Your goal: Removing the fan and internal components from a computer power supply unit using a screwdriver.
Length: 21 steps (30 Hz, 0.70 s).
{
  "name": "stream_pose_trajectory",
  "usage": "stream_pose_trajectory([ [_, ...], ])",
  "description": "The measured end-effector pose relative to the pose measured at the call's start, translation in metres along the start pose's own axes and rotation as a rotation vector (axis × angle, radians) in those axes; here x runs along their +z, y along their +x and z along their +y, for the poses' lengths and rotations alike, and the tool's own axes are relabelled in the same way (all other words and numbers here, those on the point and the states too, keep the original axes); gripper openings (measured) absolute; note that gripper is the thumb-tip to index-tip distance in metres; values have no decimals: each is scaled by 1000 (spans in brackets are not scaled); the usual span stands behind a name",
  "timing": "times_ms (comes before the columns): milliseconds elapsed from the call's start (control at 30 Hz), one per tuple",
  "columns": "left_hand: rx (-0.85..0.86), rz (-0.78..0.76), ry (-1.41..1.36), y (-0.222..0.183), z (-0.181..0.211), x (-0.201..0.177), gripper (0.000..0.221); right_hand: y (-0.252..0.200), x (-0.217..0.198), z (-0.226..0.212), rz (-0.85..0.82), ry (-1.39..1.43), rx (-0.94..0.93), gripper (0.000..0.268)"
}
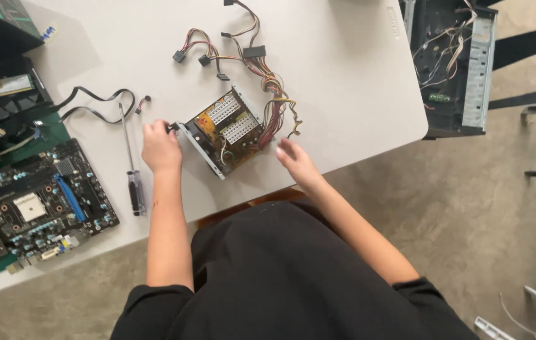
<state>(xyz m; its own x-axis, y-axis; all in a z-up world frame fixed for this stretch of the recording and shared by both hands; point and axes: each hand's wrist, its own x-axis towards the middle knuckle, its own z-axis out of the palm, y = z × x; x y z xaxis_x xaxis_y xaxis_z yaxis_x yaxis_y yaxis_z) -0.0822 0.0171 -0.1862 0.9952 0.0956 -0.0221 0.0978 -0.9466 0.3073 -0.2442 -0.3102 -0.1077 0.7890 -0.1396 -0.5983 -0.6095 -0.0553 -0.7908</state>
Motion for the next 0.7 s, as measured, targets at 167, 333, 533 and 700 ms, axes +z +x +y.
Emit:
stream_pose_trajectory([
  [167,12,256,-271,-65,16,-69,26,51,19,-40,60,191,145,97],
  [333,173,318,-528,-107,51,-96,24,65,38,-56,125,355,144,81],
  [533,302,138,-746,-116,105,-79,23,68,44,-26,100,592,-58,40],
  [700,443,81,-787,-89,130,-52,26,42,22,-30,32,-153,-33,48],
])
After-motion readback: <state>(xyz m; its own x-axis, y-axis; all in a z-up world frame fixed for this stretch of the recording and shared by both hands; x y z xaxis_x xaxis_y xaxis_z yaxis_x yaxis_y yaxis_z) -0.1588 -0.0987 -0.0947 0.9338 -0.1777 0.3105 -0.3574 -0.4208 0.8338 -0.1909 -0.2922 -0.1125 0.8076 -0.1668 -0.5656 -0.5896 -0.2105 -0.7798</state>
